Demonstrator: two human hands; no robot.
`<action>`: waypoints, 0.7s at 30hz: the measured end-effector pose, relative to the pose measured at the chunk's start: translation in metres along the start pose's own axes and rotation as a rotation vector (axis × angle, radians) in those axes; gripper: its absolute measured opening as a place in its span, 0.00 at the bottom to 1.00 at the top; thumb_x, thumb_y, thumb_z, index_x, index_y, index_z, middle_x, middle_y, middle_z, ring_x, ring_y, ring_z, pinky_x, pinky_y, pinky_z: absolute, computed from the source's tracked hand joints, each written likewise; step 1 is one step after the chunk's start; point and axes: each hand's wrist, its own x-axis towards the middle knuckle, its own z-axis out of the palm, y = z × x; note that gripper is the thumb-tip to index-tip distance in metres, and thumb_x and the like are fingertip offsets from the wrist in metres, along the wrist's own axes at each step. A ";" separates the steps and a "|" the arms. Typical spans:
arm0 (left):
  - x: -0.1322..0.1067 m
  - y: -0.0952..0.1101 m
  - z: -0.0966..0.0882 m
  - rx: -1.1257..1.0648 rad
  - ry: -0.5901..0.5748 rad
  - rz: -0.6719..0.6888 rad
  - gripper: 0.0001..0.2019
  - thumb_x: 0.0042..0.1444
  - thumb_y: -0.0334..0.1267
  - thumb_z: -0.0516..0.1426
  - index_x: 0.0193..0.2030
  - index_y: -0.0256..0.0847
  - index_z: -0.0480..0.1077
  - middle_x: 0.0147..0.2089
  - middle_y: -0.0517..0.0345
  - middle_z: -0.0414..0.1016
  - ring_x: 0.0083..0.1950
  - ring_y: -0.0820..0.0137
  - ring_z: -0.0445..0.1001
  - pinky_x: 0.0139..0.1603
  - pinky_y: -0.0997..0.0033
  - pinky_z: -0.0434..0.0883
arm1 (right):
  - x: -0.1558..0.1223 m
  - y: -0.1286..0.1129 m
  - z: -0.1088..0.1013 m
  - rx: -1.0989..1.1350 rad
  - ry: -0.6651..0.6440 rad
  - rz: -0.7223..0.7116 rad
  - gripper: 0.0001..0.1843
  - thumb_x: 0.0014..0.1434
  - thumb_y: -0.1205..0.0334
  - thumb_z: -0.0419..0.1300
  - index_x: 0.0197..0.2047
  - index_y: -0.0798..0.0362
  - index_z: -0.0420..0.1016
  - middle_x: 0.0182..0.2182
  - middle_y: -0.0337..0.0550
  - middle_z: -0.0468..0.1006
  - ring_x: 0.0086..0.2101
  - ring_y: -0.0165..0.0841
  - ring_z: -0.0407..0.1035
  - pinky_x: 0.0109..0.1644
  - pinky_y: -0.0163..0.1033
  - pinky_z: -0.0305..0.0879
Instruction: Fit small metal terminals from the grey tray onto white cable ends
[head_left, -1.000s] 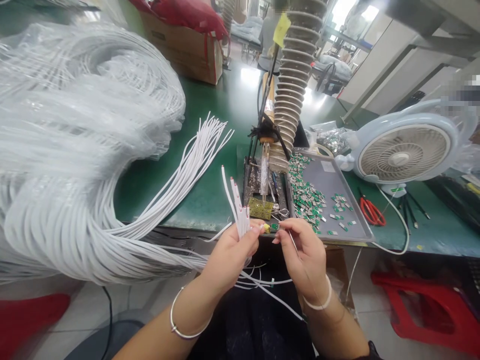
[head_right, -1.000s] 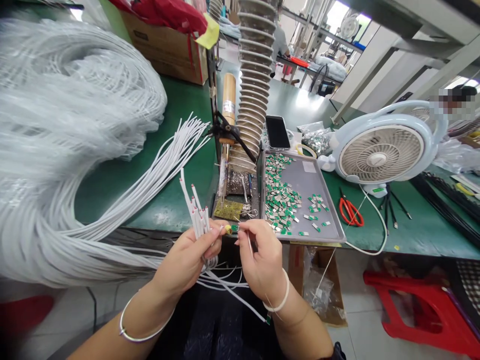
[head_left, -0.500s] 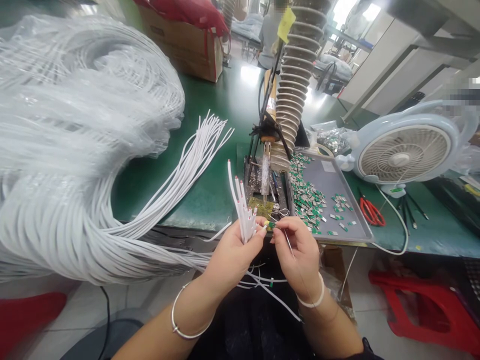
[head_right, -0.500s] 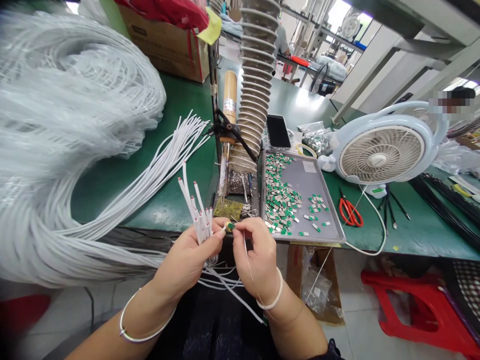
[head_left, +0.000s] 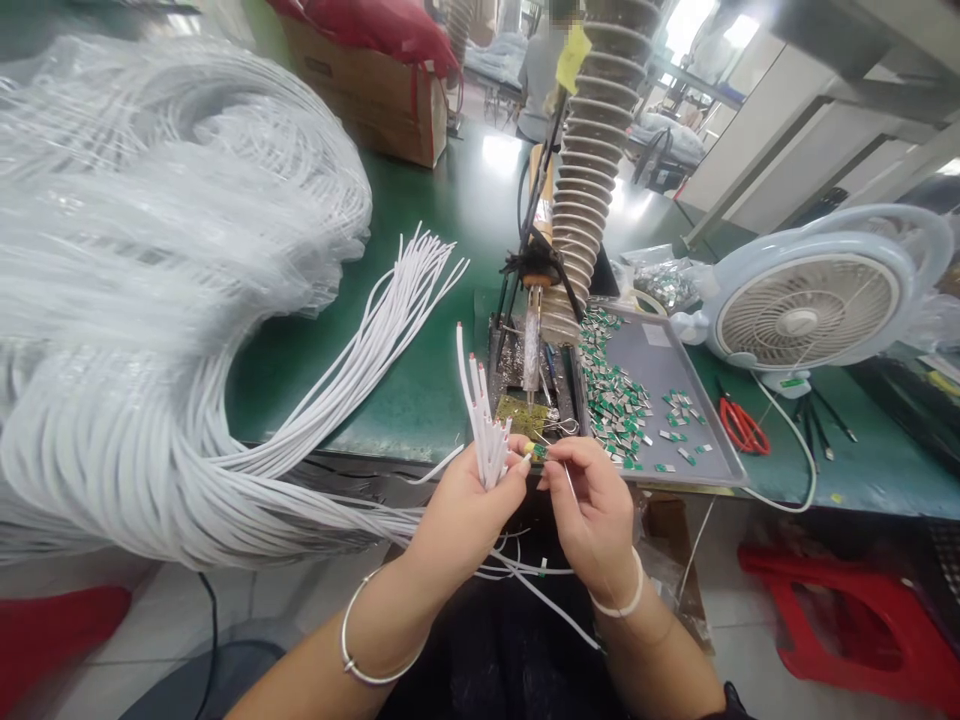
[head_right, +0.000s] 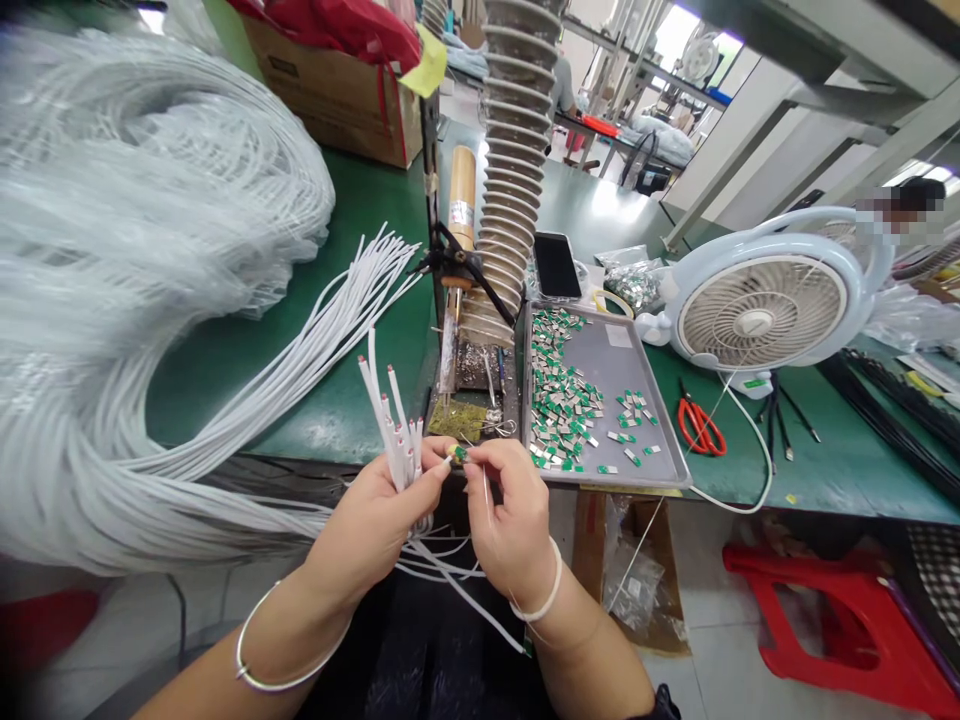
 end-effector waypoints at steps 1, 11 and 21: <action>0.001 0.000 0.000 0.004 0.010 0.005 0.02 0.51 0.35 0.56 0.31 0.39 0.67 0.32 0.63 0.67 0.30 0.77 0.63 0.33 0.77 0.61 | 0.000 0.000 0.000 -0.019 0.009 -0.035 0.10 0.58 0.73 0.53 0.41 0.52 0.68 0.34 0.42 0.71 0.34 0.29 0.69 0.36 0.37 0.70; 0.007 0.007 0.003 0.019 0.091 0.007 0.05 0.49 0.37 0.57 0.32 0.38 0.68 0.30 0.62 0.67 0.23 0.79 0.58 0.28 0.76 0.60 | -0.006 0.006 0.004 -0.094 0.147 -0.304 0.20 0.56 0.78 0.52 0.50 0.53 0.68 0.45 0.49 0.73 0.44 0.34 0.70 0.43 0.41 0.73; 0.007 0.008 0.002 0.029 0.088 0.010 0.05 0.52 0.37 0.56 0.34 0.40 0.69 0.34 0.63 0.69 0.31 0.77 0.65 0.35 0.77 0.61 | -0.002 0.006 0.005 -0.098 0.136 -0.304 0.19 0.56 0.79 0.51 0.49 0.55 0.69 0.44 0.50 0.74 0.46 0.34 0.70 0.48 0.43 0.71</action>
